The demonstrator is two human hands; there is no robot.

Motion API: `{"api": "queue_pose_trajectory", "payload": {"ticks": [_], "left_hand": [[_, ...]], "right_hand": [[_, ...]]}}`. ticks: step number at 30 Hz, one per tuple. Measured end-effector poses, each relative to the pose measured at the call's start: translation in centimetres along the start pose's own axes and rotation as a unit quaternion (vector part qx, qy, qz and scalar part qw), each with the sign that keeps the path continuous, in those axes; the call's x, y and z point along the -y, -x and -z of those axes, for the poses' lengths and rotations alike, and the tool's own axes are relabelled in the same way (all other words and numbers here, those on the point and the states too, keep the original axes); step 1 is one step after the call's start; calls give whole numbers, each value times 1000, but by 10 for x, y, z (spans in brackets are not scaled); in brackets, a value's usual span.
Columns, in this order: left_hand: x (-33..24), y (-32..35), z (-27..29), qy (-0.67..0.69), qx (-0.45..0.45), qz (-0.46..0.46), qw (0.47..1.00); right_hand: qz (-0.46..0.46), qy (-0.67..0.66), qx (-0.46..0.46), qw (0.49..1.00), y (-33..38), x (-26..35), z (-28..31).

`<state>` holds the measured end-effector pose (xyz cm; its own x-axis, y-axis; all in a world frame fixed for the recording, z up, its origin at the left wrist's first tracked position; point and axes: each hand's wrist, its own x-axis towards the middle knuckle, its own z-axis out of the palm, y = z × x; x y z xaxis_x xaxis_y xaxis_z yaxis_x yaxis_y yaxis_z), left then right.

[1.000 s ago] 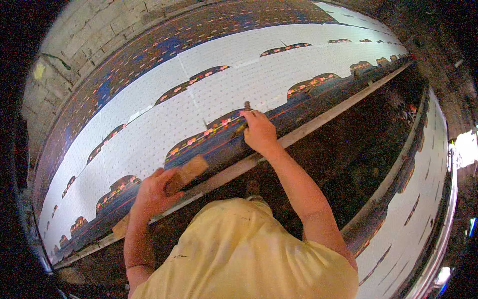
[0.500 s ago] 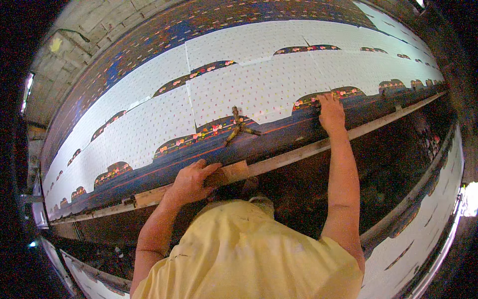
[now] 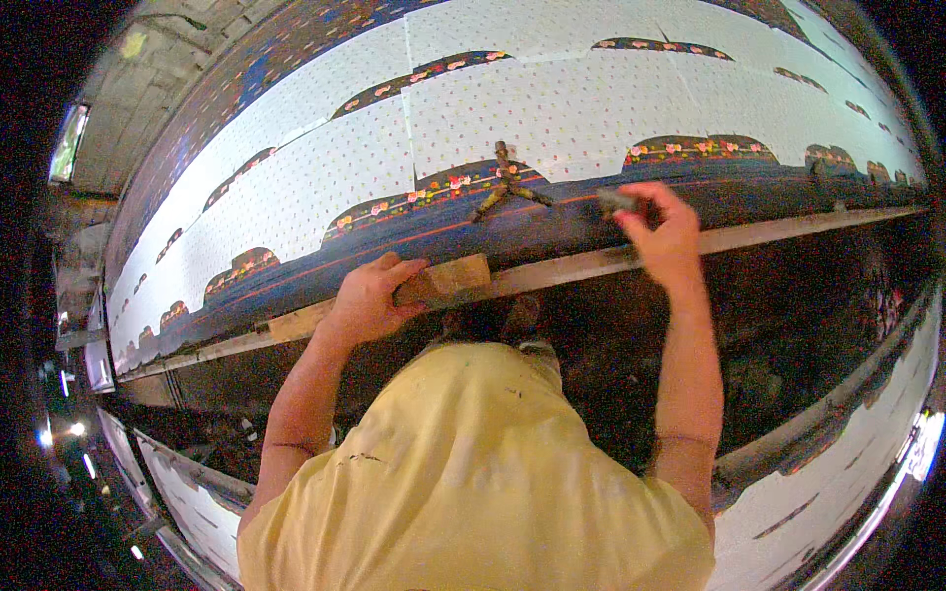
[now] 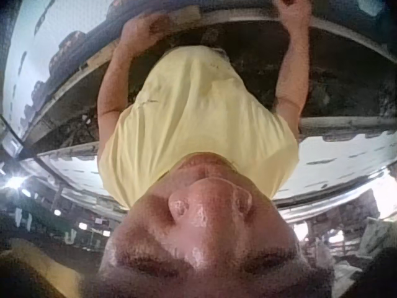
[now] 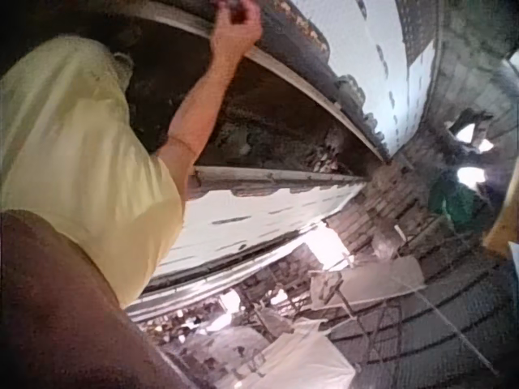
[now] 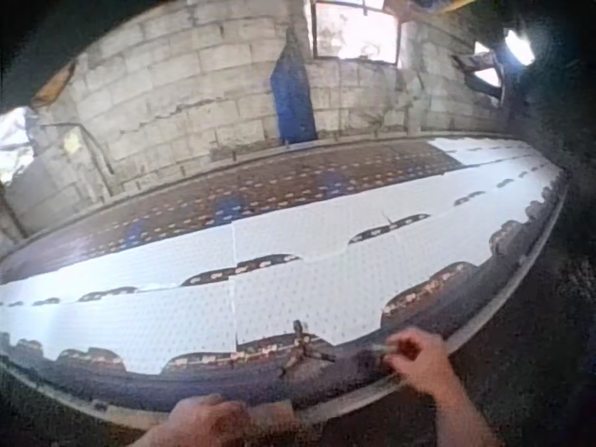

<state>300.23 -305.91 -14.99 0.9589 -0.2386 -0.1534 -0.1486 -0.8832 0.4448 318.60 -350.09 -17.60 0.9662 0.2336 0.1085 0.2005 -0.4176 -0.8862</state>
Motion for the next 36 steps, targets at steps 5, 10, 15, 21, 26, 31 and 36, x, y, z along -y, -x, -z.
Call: {"api": "queue_pose_trajectory", "payload": {"ticks": [5,10,15,21,26,31,36], "left_hand": [[17,13,2,11,-10,-1,1000],[23,14,3,11,4,-40,999],[30,9,2,1,4,-70,998],[36,14,-4,-3,-31,-98,995],[39,11,-2,5,-15,-105,994],[43,9,-5,16,12,-93,995],[45,11,-6,24,2,-95,995]], "right_hand": [[108,-42,35,993,59,53,-78],[17,-29,37,999,91,79,-131],[89,63,-1,994,103,86,-159],[89,123,-18,988,114,93,-176],[80,159,-25,984,113,94,-183],[40,176,2,984,112,109,-182],[33,205,24,978,110,114,-178]]}}
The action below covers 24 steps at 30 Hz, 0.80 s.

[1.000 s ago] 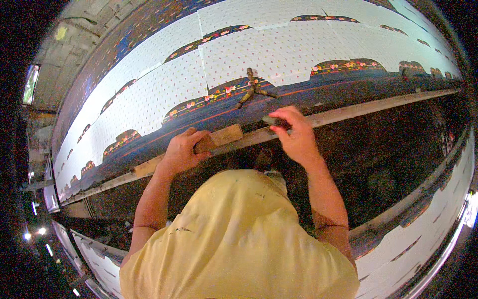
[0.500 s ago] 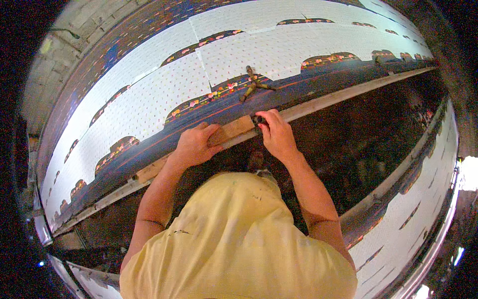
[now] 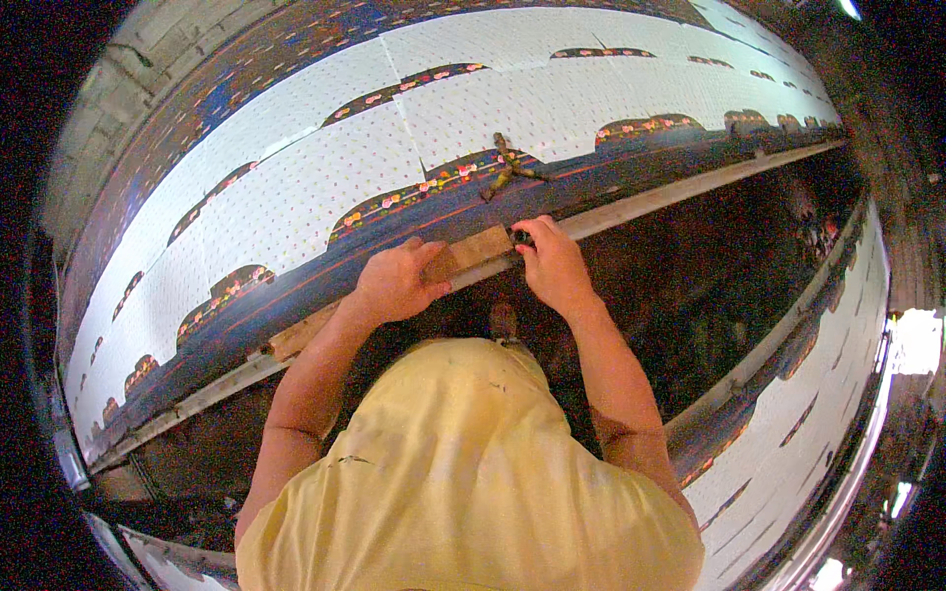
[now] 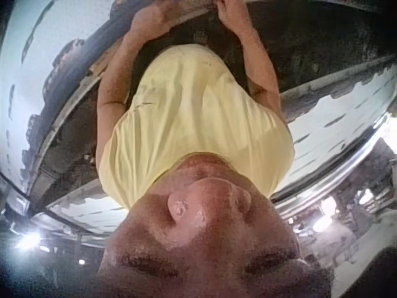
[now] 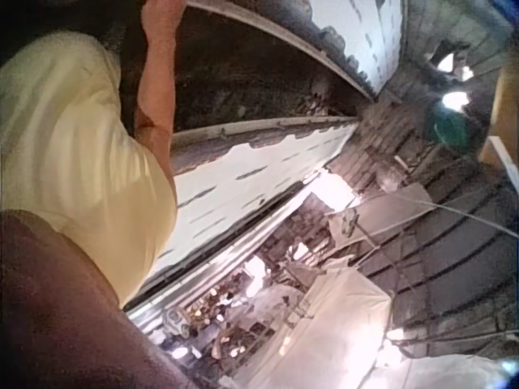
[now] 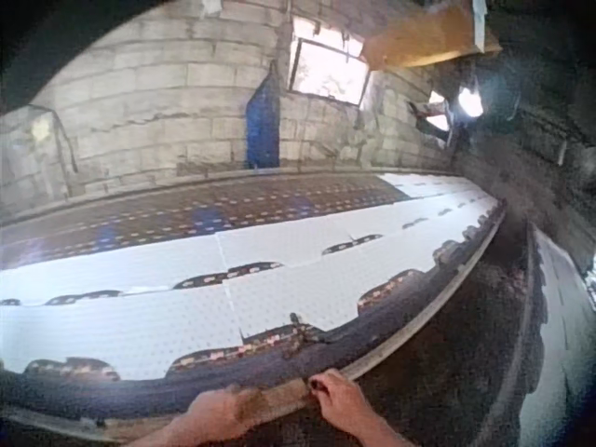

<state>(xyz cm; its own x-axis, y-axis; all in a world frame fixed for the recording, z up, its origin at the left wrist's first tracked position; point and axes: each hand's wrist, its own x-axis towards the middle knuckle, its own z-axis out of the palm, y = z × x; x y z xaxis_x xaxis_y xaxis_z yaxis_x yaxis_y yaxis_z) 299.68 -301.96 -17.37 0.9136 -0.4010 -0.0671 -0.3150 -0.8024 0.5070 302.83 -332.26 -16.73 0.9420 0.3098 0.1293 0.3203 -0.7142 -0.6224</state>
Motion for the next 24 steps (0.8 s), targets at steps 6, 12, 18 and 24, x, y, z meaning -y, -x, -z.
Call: {"api": "queue_pose_trajectory", "payload": {"ticks": [6,12,18,24], "left_hand": [[-2,-3,6,-12,38,5,999],[-16,-20,-5,-39,-6,-9,999],[-56,-81,-39,-8,-21,-33,999],[-70,-107,-38,26,46,14,998]], "right_hand": [[47,-18,4,999,-2,-21,-12],[83,-56,4,995,-5,-38,-22],[112,-47,10,993,-3,-49,-17],[127,-101,16,987,-4,-66,-17]]}}
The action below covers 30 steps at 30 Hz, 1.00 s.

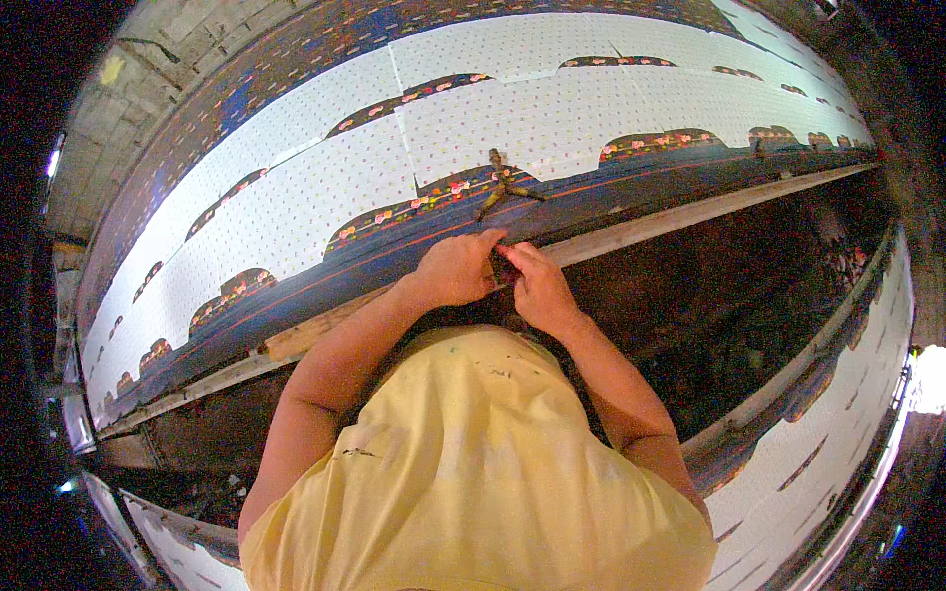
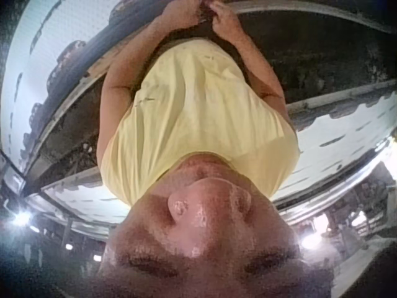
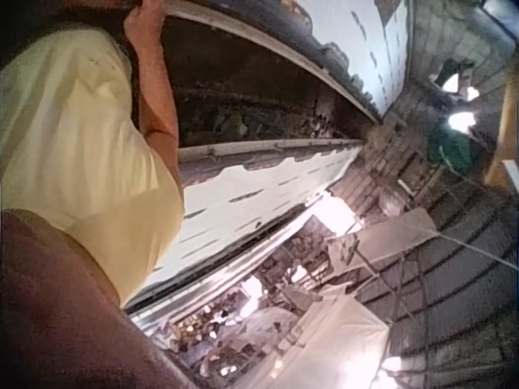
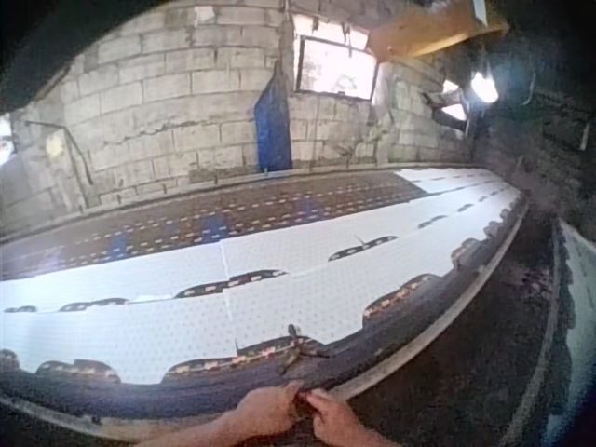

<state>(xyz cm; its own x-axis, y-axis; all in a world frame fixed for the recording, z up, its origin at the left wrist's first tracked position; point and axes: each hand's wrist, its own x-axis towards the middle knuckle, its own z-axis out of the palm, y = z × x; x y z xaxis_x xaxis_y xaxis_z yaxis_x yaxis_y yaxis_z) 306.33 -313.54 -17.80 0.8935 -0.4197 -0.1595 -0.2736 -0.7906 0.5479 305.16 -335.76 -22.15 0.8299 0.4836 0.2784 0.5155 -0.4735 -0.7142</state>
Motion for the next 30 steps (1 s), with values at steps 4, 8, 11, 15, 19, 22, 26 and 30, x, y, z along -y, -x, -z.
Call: {"api": "queue_pose_trajectory", "payload": {"ticks": [4,8,11,15,19,22,26,30], "left_hand": [[-4,4,5,5,14,10,1000],[-5,7,9,-3,2,-21,1000],[0,9,7,-13,-5,-52,999],[3,6,4,-18,-7,-57,998],[6,7,-2,-25,-31,-65,997],[7,8,-6,-31,-55,-87,994],[-3,11,1,-17,-59,-99,993],[-3,11,3,-35,-27,-109,993]], "right_hand": [[-41,-14,-15,999,-17,-3,22],[41,176,-43,983,-76,-25,35],[71,321,15,944,-108,-37,29],[64,362,90,926,-128,-45,19],[-47,283,100,953,-125,-28,29],[-139,236,16,961,-102,-13,55],[-69,106,-121,985,-33,-14,68],[7,90,-144,985,39,25,43]]}}
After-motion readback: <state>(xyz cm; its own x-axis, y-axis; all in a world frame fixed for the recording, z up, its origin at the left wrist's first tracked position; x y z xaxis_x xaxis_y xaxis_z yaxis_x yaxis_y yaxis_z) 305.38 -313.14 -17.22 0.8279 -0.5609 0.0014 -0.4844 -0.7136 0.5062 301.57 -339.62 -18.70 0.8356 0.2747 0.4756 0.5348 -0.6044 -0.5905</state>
